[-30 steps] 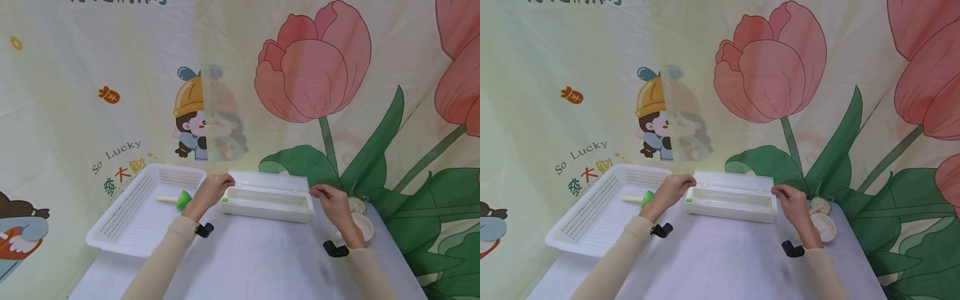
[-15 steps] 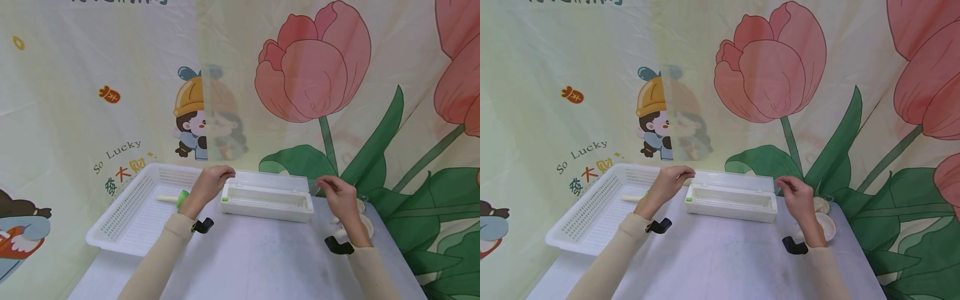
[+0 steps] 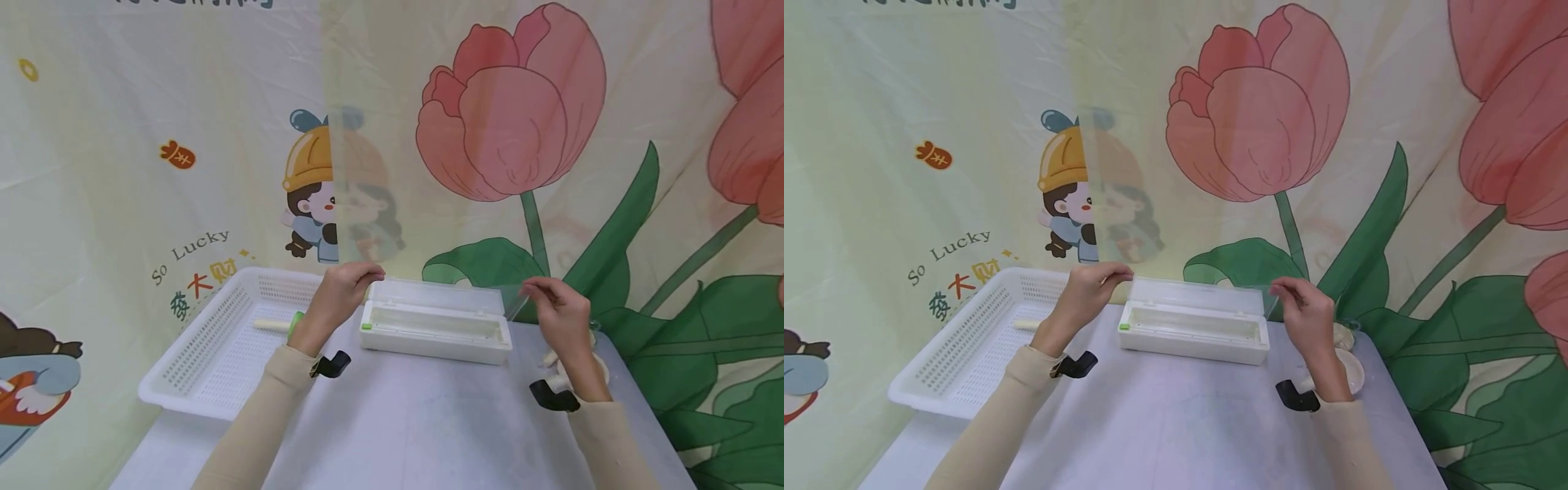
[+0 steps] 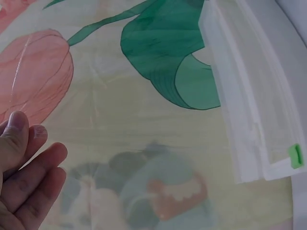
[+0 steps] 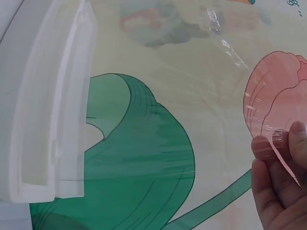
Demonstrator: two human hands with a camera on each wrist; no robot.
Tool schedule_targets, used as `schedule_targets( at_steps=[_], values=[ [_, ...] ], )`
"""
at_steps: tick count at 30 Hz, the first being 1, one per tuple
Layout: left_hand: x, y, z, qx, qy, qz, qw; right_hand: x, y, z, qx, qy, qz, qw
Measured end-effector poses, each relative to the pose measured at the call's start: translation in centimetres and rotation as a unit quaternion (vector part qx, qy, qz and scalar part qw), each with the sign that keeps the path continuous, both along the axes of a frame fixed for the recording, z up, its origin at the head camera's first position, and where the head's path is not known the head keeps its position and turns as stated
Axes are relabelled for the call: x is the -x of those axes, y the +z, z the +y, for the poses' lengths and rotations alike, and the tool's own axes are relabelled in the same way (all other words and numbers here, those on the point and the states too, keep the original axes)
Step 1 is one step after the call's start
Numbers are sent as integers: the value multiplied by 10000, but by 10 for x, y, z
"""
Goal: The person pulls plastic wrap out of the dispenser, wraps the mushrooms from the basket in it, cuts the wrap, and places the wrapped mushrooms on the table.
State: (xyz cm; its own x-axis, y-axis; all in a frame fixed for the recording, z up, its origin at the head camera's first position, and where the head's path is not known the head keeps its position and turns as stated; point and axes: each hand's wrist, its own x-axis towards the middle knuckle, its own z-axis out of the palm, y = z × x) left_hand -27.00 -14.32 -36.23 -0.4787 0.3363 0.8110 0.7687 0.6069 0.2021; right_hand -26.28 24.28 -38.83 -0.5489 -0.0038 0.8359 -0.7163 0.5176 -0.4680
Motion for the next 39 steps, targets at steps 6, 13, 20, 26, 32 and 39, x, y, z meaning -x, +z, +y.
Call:
schedule_targets(
  at_steps=[6,13,20,26,32,39],
  values=[
    [1,4,3,-114,84,285,9995,-1,4,0,120,-76,-26,9999],
    [0,8,9,-715,-13,733,9947,-2,11,-1,363,-116,175,9991],
    [-8,18,15,-1083,-186,1113,9877,-13,22,-1,694,98,212,9973],
    [-29,11,4,-953,-919,468,9901,-36,15,3,260,503,-352,9978],
    [-56,-12,-9,-1171,-2447,-822,9590,-62,-5,8,70,1491,-894,9848],
    [-80,-39,-12,-1017,-3201,-1742,9256,-86,-32,12,-20,2758,-1870,9428]
  ],
)
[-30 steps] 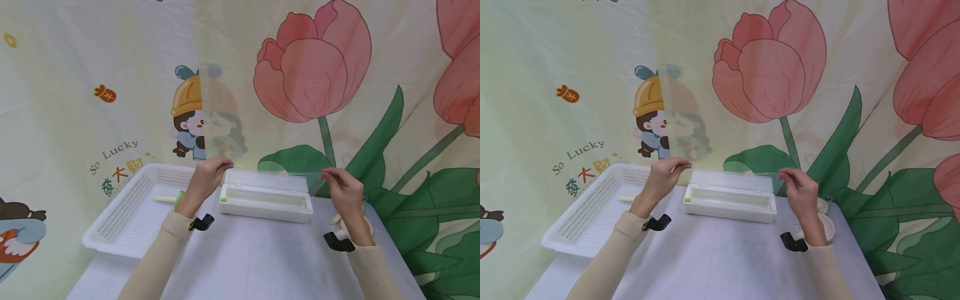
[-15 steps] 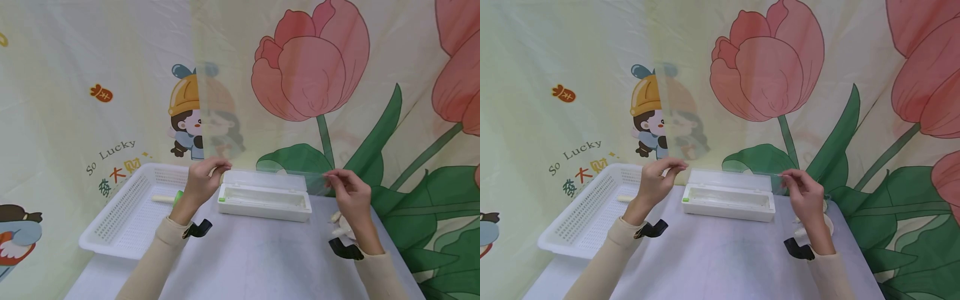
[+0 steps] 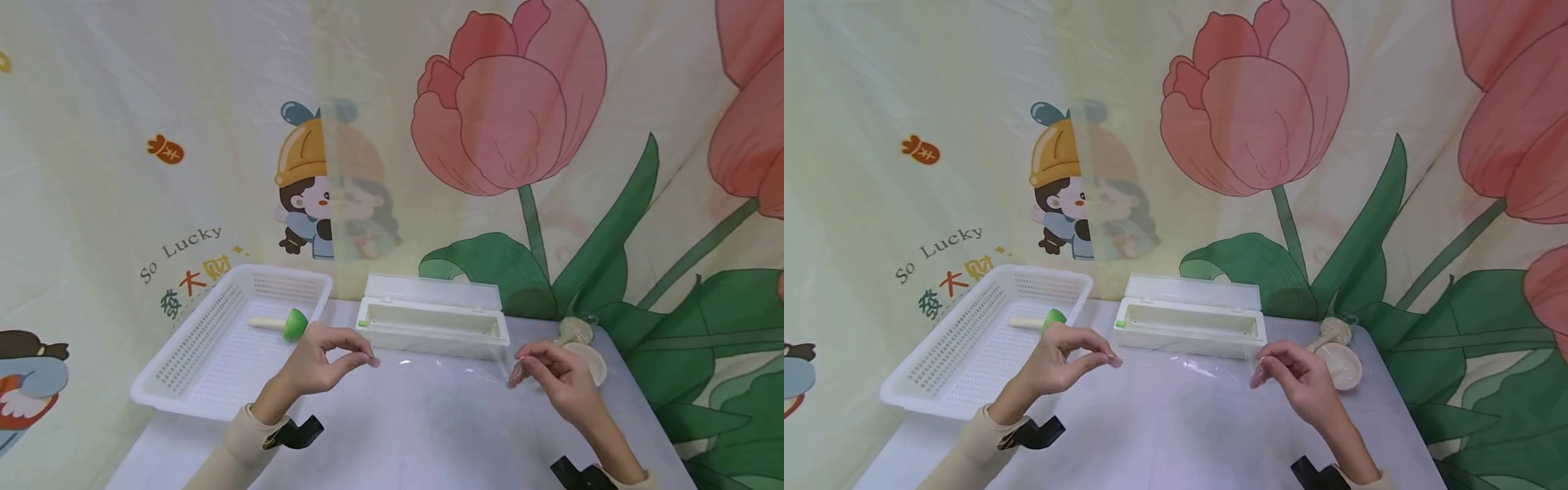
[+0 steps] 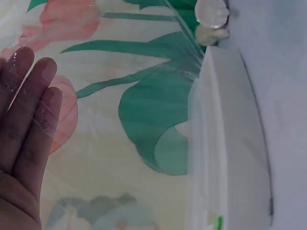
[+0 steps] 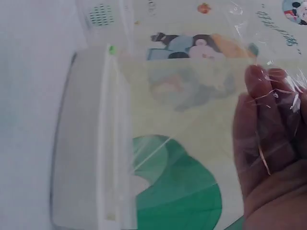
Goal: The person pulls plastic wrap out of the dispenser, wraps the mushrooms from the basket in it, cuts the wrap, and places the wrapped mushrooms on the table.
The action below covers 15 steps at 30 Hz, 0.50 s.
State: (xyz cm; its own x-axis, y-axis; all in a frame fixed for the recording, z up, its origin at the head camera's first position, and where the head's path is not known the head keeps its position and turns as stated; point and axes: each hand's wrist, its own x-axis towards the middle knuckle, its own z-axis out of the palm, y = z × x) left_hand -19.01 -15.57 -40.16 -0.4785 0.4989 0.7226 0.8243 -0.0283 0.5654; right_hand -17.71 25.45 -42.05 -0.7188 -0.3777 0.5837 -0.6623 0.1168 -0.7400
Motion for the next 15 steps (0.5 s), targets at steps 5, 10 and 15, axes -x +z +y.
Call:
schedule_targets(
  at_steps=[5,10,15],
  values=[
    [-14,-30,0,450,-340,-843,9948,-11,-27,2,-381,549,-1024,9925],
    [-25,-64,-3,950,-574,-1831,9768,-21,-59,6,-827,564,-2210,9701],
    [-31,-102,-10,1328,-550,-2385,9604,-25,-96,8,-1063,489,-2834,9518]
  ],
)
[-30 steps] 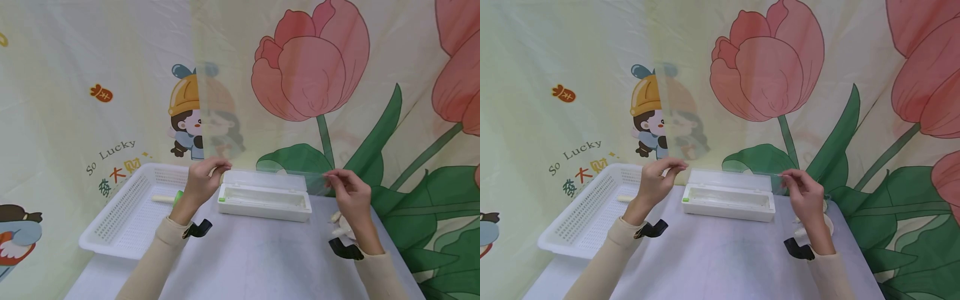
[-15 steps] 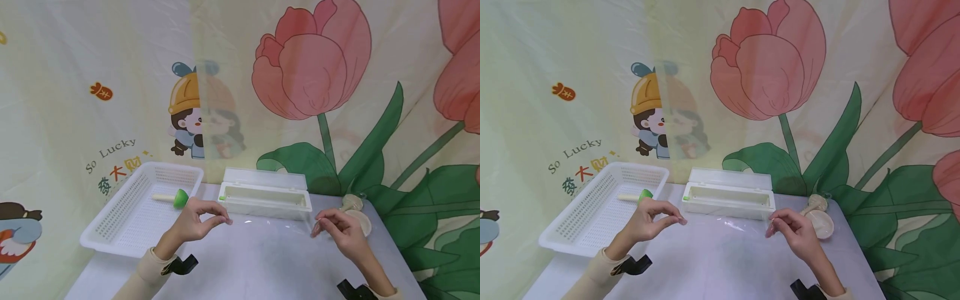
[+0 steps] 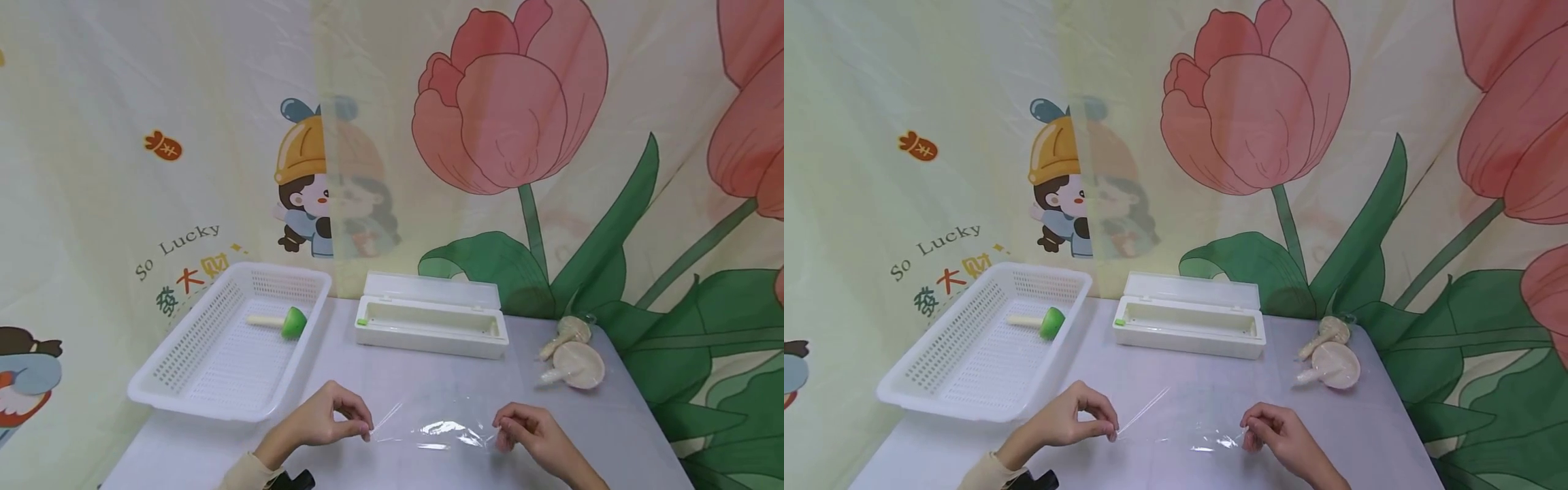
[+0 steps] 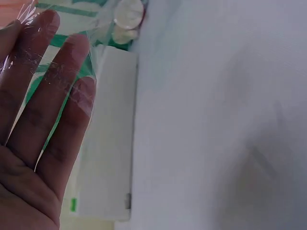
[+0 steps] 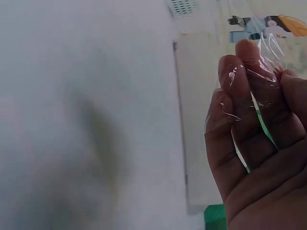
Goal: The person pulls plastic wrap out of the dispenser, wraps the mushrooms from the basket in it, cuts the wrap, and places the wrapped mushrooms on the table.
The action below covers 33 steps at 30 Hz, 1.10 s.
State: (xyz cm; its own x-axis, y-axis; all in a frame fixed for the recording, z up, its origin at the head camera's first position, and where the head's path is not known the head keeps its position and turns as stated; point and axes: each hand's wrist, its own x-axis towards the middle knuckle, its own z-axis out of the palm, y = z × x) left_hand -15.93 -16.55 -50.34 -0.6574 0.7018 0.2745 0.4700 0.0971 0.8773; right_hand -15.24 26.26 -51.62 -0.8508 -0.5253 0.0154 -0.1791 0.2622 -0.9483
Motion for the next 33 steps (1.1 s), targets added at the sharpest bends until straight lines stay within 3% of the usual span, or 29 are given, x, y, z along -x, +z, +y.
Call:
schedule_targets(
  at_steps=[4,9,13,23,30,33],
  values=[
    [-4,-26,-1,521,112,-104,9985,-3,-24,1,-128,87,-205,9997],
    [-10,-48,2,1205,199,592,9907,-4,-40,-1,-546,190,-622,9964],
    [-13,-58,2,1376,269,904,9860,-4,-43,-4,-1138,224,-909,9891],
    [-14,-60,1,1653,506,694,9825,-3,-44,-14,-1662,-17,-1462,9752],
    [-15,-60,-1,1591,631,394,9845,-1,-40,-17,-1772,139,-1246,9762],
    [-15,-55,-3,1561,657,403,9847,1,-37,-19,-1739,211,-1222,9769]
  ],
)
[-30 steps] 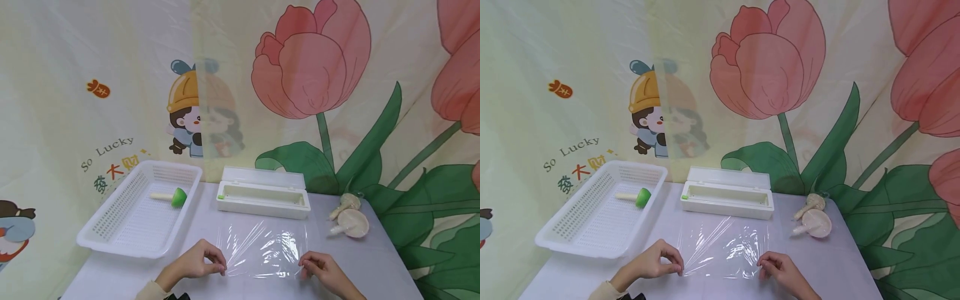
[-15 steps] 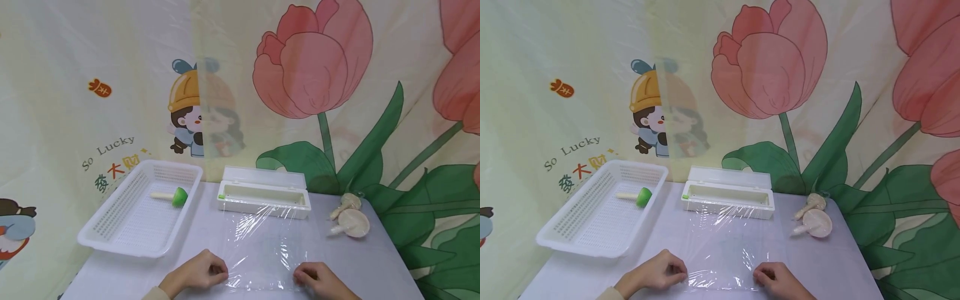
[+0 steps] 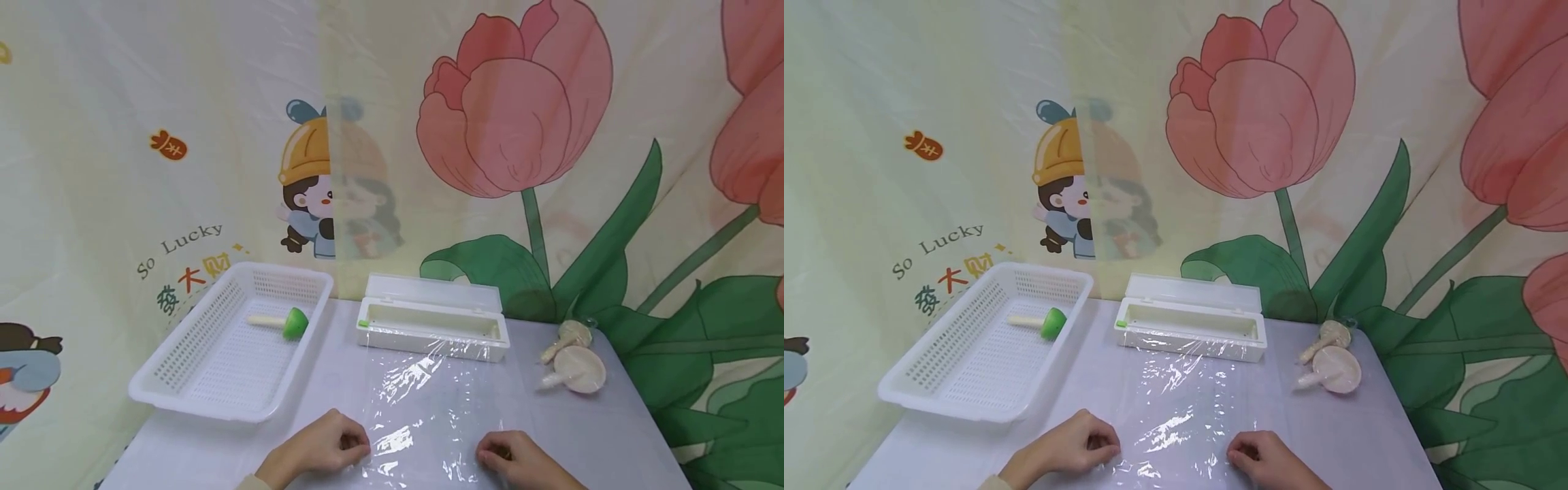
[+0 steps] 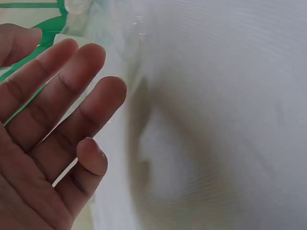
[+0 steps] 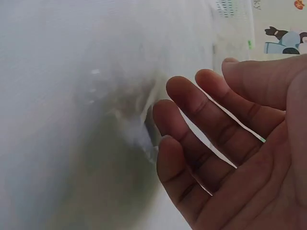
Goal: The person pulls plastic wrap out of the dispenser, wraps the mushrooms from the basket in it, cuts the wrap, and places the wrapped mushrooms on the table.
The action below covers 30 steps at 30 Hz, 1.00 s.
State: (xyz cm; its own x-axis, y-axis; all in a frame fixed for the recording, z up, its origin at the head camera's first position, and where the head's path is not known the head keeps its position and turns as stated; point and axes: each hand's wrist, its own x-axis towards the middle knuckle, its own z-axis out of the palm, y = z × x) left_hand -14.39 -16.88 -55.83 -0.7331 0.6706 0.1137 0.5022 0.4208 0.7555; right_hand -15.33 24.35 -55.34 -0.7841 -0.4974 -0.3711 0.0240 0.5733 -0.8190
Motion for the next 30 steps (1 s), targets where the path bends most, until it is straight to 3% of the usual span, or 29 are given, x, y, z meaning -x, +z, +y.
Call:
schedule_targets(
  at_steps=[5,10,15,18,21,26,30],
  values=[
    [1,27,-7,47,16,380,9993,1,0,-2,16,121,191,9997],
    [9,75,-27,-234,89,1273,9916,-2,-6,-3,-188,76,214,9996],
    [20,133,-59,-533,720,1801,9796,-3,-7,-4,-216,-48,220,9995],
    [28,159,-79,-419,1193,1940,9728,-1,-3,-2,-98,21,251,9996],
    [38,175,-98,-289,1590,2000,9664,1,1,2,-27,-134,444,9989],
    [60,192,-130,-69,2265,1503,9623,5,-2,9,-105,-601,740,9954],
    [87,199,-152,-22,2690,1154,9562,5,-11,15,-226,-692,653,9952]
  ],
)
